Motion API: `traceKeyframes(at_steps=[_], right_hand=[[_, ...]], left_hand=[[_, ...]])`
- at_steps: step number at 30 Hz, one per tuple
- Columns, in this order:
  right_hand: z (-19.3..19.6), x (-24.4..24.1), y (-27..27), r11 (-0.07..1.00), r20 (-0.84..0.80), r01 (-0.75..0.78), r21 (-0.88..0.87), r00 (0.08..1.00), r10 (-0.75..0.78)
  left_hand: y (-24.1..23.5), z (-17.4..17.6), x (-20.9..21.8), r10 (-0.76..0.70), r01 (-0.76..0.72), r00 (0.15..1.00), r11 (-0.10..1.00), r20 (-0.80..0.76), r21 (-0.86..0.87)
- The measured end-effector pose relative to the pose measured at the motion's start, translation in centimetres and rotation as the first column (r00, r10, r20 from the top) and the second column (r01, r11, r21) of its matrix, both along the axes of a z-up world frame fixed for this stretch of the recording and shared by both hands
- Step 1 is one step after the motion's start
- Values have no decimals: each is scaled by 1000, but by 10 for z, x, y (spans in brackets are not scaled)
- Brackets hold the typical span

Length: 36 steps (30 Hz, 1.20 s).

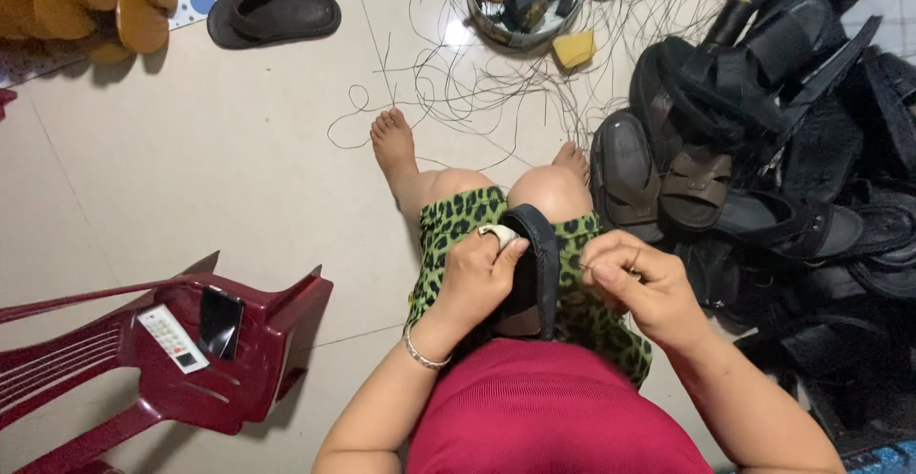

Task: The person sits on the floor and sews a black sandal using a needle and thread. They repeatedly push the needle through the shoe's strap and pull the thread tight to secure the stitching.

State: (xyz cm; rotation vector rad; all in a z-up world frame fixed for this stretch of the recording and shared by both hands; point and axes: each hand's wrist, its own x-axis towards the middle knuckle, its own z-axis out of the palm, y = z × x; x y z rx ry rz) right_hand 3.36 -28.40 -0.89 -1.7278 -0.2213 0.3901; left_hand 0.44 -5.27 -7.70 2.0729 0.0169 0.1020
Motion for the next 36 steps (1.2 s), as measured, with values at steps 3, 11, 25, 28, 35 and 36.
traceKeyframes(at_steps=[3,11,25,28,35,36], right_hand=[[8,4,9,972,-44,-139,187,988,150],[21,19,31,955,52,-266,129,964,261],[-79,107,-215,613,624,678,-405,695,-357],[-17,89,-87,718,558,470,-514,818,-136],[25,29,11,633,7,-397,-665,843,537],[25,30,6,630,0,-403,-664,842,539]], left_hand=[[-4,-1,2,41,-44,998,996,38,81],[22,41,5,-28,-133,963,818,-270,-560],[87,33,-19,-578,358,557,815,-596,-456],[70,37,1,-624,326,727,679,-285,-658],[85,48,71,-147,137,982,116,120,-984],[98,39,72,-145,131,983,114,114,-985]])
